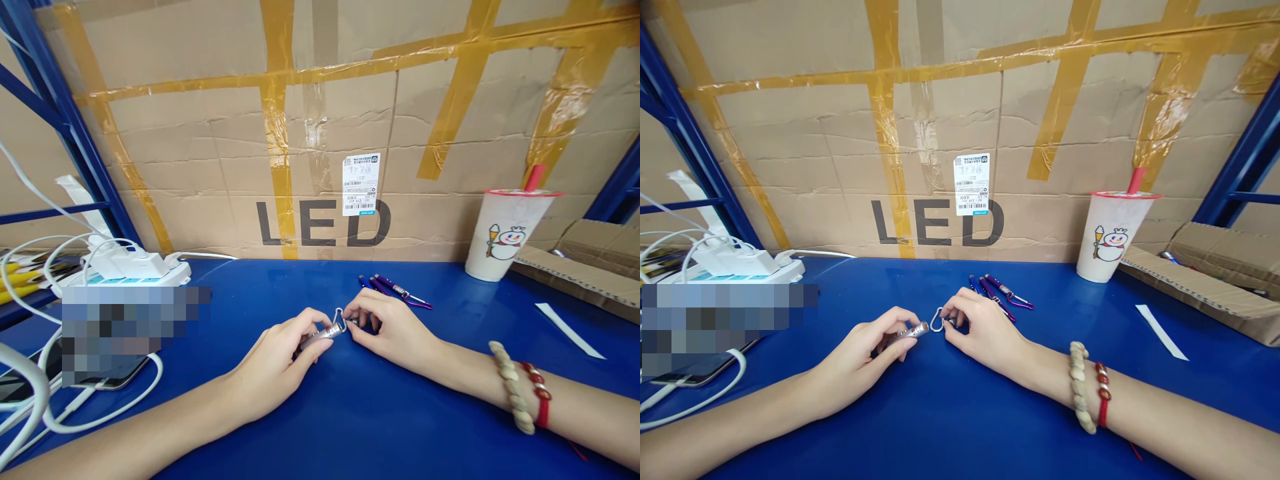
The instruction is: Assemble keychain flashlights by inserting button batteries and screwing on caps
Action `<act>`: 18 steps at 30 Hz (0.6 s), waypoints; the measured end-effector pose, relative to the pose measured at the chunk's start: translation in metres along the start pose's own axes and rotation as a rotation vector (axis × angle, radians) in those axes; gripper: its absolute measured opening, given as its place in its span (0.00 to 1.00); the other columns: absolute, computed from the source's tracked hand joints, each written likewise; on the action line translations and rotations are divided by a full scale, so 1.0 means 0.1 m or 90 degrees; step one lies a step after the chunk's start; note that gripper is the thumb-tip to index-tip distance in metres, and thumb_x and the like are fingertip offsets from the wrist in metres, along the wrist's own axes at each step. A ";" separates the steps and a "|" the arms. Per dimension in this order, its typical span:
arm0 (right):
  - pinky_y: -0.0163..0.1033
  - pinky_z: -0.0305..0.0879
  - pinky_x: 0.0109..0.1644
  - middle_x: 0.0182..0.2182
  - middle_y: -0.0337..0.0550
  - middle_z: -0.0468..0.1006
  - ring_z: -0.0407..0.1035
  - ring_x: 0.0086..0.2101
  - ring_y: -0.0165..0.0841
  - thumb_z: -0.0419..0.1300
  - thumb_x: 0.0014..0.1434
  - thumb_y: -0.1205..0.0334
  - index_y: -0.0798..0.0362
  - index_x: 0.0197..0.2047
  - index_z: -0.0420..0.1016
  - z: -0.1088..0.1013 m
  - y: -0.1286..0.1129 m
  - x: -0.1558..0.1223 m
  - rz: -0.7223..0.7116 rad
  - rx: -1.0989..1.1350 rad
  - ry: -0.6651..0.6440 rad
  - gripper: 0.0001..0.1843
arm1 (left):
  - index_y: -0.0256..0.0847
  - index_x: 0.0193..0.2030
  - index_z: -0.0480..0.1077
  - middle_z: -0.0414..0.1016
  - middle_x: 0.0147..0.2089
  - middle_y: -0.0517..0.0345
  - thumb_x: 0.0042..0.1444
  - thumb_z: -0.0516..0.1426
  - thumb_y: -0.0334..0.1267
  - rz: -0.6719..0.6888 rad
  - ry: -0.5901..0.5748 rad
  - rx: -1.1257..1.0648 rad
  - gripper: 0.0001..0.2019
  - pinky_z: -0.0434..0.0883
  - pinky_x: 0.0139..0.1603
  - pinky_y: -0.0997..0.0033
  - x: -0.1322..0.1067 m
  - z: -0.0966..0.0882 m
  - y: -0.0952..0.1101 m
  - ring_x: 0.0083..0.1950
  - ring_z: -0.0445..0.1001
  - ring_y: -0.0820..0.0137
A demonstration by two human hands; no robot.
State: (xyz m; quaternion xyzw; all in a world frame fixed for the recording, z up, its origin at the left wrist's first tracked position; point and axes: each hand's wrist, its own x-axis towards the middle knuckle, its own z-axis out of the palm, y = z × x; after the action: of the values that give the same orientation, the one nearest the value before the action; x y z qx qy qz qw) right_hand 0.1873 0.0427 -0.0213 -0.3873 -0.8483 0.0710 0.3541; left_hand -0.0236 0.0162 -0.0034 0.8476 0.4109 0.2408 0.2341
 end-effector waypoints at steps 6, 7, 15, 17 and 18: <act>0.32 0.66 0.31 0.29 0.39 0.71 0.66 0.27 0.26 0.56 0.54 0.68 0.53 0.34 0.72 0.00 0.00 0.00 0.006 -0.001 -0.009 0.05 | 0.45 0.46 0.62 0.67 0.27 0.65 0.62 0.46 0.45 -0.001 -0.002 -0.003 0.11 0.61 0.29 0.77 0.00 0.00 0.00 0.29 0.67 0.73; 0.32 0.66 0.31 0.28 0.39 0.71 0.66 0.27 0.26 0.56 0.54 0.68 0.53 0.34 0.72 -0.01 0.01 0.00 0.006 -0.001 -0.011 0.04 | 0.45 0.46 0.62 0.68 0.27 0.65 0.62 0.46 0.45 -0.001 -0.003 -0.004 0.11 0.61 0.30 0.77 0.00 0.00 0.00 0.29 0.67 0.73; 0.32 0.64 0.32 0.28 0.39 0.71 0.67 0.28 0.27 0.58 0.57 0.61 0.52 0.35 0.73 -0.03 0.00 0.00 0.023 -0.004 -0.042 0.05 | 0.44 0.45 0.62 0.67 0.27 0.65 0.62 0.45 0.44 -0.004 -0.010 -0.004 0.11 0.62 0.30 0.76 -0.01 -0.03 0.06 0.28 0.66 0.74; 0.33 0.64 0.32 0.28 0.39 0.71 0.67 0.29 0.28 0.57 0.58 0.59 0.52 0.35 0.74 -0.04 -0.01 0.00 0.030 -0.017 -0.054 0.07 | 0.44 0.45 0.62 0.68 0.27 0.64 0.62 0.45 0.43 -0.005 -0.012 -0.002 0.11 0.62 0.30 0.76 -0.01 -0.04 0.08 0.28 0.66 0.73; 0.33 0.63 0.33 0.28 0.39 0.72 0.67 0.29 0.28 0.57 0.58 0.57 0.51 0.35 0.74 -0.04 -0.01 0.01 0.034 -0.023 -0.059 0.08 | 0.44 0.45 0.62 0.68 0.27 0.64 0.62 0.45 0.43 -0.005 -0.013 -0.001 0.11 0.62 0.30 0.76 -0.01 -0.04 0.08 0.28 0.66 0.73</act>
State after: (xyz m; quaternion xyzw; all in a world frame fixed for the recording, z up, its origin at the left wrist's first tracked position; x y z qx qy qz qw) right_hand 0.1892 0.0420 -0.0178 -0.4120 -0.8545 0.0832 0.3053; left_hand -0.0217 0.0119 0.0043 0.8482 0.4116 0.2316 0.2396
